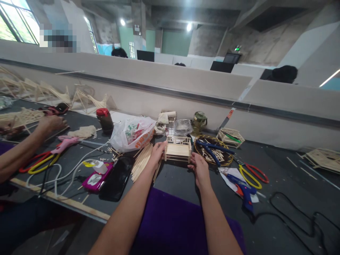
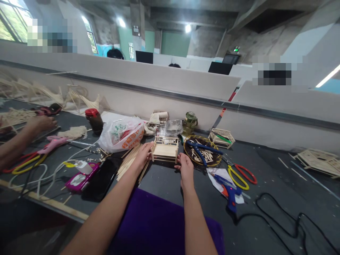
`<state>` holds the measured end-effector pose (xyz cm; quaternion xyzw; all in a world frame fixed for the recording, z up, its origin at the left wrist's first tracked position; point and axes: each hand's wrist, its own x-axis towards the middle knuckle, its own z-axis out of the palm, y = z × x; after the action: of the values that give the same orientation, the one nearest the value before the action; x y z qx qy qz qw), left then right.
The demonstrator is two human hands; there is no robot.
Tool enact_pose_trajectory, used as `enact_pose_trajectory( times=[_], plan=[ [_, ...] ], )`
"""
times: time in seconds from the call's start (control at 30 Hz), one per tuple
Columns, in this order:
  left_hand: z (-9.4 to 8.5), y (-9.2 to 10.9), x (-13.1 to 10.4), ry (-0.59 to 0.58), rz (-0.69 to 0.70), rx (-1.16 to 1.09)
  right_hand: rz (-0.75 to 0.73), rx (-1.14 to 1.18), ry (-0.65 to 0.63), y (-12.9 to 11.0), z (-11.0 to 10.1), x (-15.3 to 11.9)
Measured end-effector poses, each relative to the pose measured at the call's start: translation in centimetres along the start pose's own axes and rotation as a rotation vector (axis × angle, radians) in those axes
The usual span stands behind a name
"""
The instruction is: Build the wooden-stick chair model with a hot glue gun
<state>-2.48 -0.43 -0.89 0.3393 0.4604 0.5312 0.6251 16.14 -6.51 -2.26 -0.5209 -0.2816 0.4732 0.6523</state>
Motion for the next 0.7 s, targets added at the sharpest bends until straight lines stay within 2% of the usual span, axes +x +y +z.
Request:
enact_pose_trajectory(
  times=[0.33, 0.7],
  plan=[
    [0.0, 0.2, -0.1, -0.054, 0.061, -0.077, -0.048, -0.069, 0.000, -1.1, -0.4, -0.1],
    [0.1, 1.6, -1.5, -0.137, 0.098, -0.129, -0.107, -0.062, -0.157, -2.0, -0.7, -0.5]
  ],
)
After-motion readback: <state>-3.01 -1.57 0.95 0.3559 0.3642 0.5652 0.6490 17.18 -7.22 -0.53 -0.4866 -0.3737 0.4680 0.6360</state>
